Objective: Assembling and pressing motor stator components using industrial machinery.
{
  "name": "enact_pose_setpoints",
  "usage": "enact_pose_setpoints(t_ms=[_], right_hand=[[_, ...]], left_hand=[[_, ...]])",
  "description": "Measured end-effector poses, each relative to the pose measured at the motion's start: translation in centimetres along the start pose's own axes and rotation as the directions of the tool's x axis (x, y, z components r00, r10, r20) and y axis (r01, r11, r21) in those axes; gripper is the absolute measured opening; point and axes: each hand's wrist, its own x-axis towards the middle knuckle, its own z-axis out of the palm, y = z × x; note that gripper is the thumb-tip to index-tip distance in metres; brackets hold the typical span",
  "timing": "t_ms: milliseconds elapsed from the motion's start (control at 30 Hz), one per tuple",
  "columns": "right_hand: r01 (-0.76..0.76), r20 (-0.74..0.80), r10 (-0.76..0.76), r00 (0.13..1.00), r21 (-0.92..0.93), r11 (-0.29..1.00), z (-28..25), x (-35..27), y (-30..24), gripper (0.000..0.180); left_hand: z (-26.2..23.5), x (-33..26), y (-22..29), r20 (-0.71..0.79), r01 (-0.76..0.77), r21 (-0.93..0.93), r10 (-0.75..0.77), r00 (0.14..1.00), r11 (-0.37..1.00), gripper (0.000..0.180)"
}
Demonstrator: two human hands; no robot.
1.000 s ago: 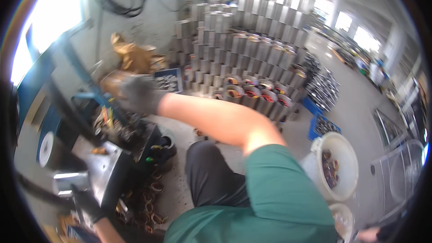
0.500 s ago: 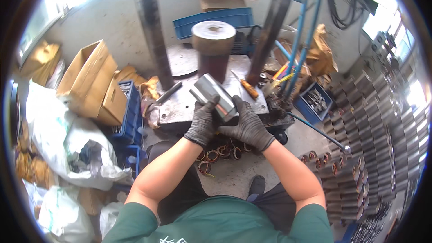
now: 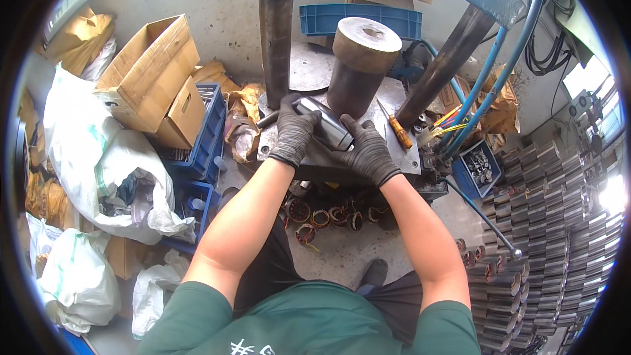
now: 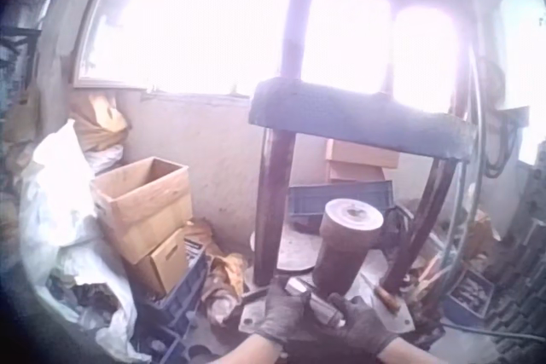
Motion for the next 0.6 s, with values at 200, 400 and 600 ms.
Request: enact_pose_setpoints(t_ms=[200, 400, 600], right_hand=[[-0.028, 0.093, 0.053, 0.994, -0.249, 0.968, -2.7, -0.4, -4.5, 0.103], [0.000, 0.025, -0.002, 1.000, 0.084, 0.996, -0.8, -0.8, -1.1, 0.100], [0.102, -0.100, -0.094, 0.991, 0.070, 0.992, 0.6, -1.2, -0.9, 0.100]], left_hand=[[-0.8, -0.5, 0.4, 0.084, 0.046, -0.034, -0.043, 0.996, 0.998, 0.052], [0.2, -0.4, -0.5, 0.017, 0.047, -0.044, -0.047, 0.999, 0.998, 0.050], [-0.1, -0.7, 0.6, -0.103, -0.081, -0.177, 0.063, 0.993, 0.981, 0.037]])
